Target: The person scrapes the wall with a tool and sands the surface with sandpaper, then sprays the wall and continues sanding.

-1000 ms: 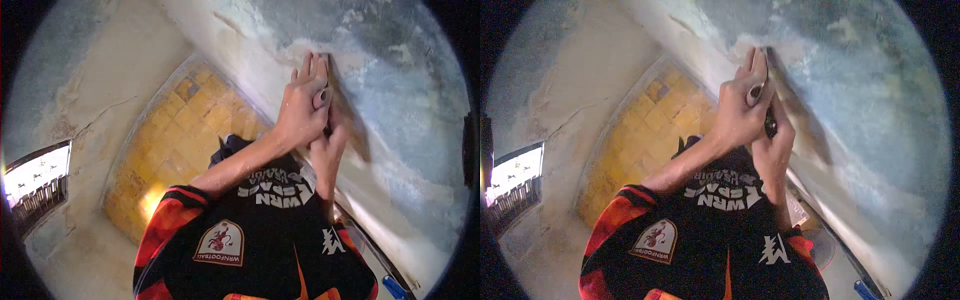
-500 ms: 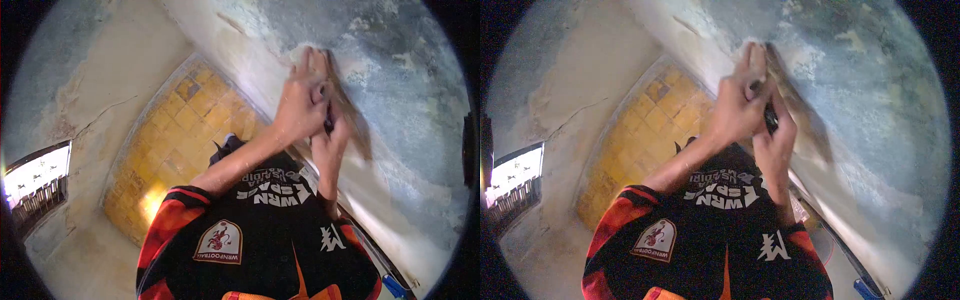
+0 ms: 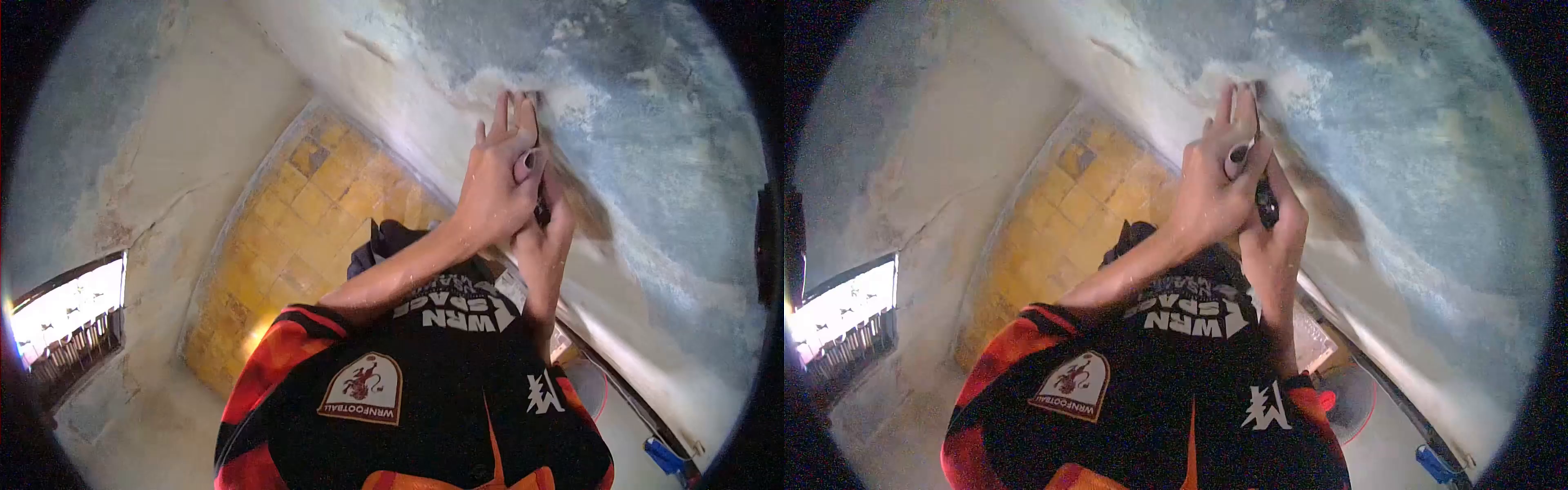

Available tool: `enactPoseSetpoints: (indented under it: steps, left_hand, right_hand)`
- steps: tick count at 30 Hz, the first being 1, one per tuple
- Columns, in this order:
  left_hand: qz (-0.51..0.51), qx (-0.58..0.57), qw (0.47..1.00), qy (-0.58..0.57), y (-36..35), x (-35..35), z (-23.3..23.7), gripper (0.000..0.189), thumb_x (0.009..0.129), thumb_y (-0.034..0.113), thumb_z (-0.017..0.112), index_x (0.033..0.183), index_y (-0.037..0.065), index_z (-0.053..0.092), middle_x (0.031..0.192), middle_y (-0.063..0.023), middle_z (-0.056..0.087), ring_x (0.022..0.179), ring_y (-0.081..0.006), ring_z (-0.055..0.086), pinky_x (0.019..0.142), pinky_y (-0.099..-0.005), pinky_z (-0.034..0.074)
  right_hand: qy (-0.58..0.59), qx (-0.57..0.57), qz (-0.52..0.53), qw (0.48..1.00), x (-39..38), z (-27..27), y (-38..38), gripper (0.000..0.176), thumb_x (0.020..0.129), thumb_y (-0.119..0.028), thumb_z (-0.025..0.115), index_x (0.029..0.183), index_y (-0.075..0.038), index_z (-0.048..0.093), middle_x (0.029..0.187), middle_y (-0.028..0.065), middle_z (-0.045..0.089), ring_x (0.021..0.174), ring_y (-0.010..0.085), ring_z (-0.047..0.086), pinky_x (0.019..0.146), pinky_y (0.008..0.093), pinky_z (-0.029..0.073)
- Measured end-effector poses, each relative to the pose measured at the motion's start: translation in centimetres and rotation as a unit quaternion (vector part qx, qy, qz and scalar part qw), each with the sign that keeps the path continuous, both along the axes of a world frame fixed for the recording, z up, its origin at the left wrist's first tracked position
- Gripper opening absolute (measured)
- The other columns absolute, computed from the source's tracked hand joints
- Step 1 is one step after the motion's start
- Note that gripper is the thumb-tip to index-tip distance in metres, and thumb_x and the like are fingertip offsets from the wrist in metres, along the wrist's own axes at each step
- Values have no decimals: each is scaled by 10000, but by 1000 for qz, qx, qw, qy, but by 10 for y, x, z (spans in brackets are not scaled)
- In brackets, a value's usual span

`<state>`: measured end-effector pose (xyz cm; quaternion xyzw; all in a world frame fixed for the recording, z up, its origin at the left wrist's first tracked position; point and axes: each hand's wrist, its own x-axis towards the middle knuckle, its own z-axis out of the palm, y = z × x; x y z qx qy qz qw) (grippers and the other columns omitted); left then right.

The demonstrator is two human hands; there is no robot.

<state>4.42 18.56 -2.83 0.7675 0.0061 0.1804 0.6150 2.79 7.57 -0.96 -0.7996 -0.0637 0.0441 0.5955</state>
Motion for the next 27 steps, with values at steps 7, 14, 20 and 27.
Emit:
enactPoseSetpoints:
  steps: [7, 14, 20, 27]
  left_hand:
    - [14, -28, 1000, 0, 11, 7, 4, 238, 933, 96, 599, 1082, -87, 623, 1375, -423, 428, 1455, -436, 252, 1102, -473, 360]
    - [-26, -37, 998, 42, 16, 7, 3, 386, 938, 99, 586, 1275, -86, 556, 1420, -358, 439, 1462, -411, 240, 1167, -538, 254]
    - [-2, 15, 1000, -7, 8, 9, 1, 406, 935, 117, 589, 1281, -93, 557, 1382, -330, 493, 1453, -437, 223, 1158, -603, 231]
    - [28, -74, 997, 26, 18, 7, -4, 273, 909, 120, 608, 1089, -75, 671, 826, -310, 611, 825, -294, 631, 924, -424, 476]
  right_hand:
    - [-47, -53, 19, 997, 1, -1, 3, 531, 929, -127, 647, 1390, 86, 488, 1226, 226, 657, 1138, 227, 618, 981, 331, 461]
    - [-17, -38, 27, 999, 5, -4, 7, 525, 889, -45, 609, 1381, 94, 491, 1302, 240, 623, 1224, 289, 596, 1046, 365, 426]
    - [-19, -56, 10, 998, 5, -8, 1, 511, 901, -52, 607, 1382, 80, 499, 1286, 219, 632, 1187, 255, 610, 1020, 347, 447]
    - [10, -114, 27, 993, 5, 6, 1, 516, 882, -21, 574, 1396, 5, 532, 961, 58, 625, 800, 96, 551, 720, 240, 462]
